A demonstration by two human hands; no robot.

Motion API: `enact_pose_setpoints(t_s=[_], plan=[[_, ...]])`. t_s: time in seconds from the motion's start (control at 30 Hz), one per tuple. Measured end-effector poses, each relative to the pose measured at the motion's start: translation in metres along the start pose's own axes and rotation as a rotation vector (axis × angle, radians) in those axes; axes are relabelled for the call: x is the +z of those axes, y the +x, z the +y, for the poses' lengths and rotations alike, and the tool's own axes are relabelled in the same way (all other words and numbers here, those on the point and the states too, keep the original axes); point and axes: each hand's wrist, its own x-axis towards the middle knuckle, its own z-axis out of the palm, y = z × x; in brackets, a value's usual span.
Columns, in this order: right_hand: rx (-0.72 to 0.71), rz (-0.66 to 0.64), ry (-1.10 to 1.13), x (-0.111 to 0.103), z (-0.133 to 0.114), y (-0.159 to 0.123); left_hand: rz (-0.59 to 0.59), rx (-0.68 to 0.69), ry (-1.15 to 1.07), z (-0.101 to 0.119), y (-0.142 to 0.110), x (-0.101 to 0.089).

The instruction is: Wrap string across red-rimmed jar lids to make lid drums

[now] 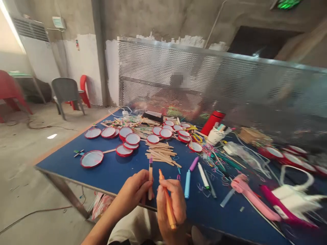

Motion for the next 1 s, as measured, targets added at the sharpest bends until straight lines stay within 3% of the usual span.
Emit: enact_pose_setpoints(t_s=[0.13,0.23,0.37,0.5,0.63,0.77,1.0], plan=[[0.02,-0.079,-0.029,-0.006,-0.001,0.007,-0.01,0.068,0.201,-0.002,0.004,-0.002],[-0.103,-0.07,-0.162,-0.025,0.006,0.015,0.049,0.127,0.311,-0.005,0.008,-0.005],[-0.226,-0.21,-0.387,-0.079,0.033,0.03,0.105,0.13,0.352,-0.006,0.009,-0.006],[-0.218,-0.368,-0.631,-0.141,0.077,0.045,0.104,0.055,0.316,-0.005,0.01,-0.005],[-0.236,-0.467,-0.861,-0.177,0.114,0.058,0.112,0.025,0.273,-0.005,0.013,-0.003],[-0.251,-0.546,-0.995,-0.182,0.125,0.068,0.129,-0.034,0.294,-0.007,0.019,0.0],[-0.33,-0.559,-1.06,-0.159,0.129,0.068,0.153,-0.112,0.303,0.002,0.019,0.011]])
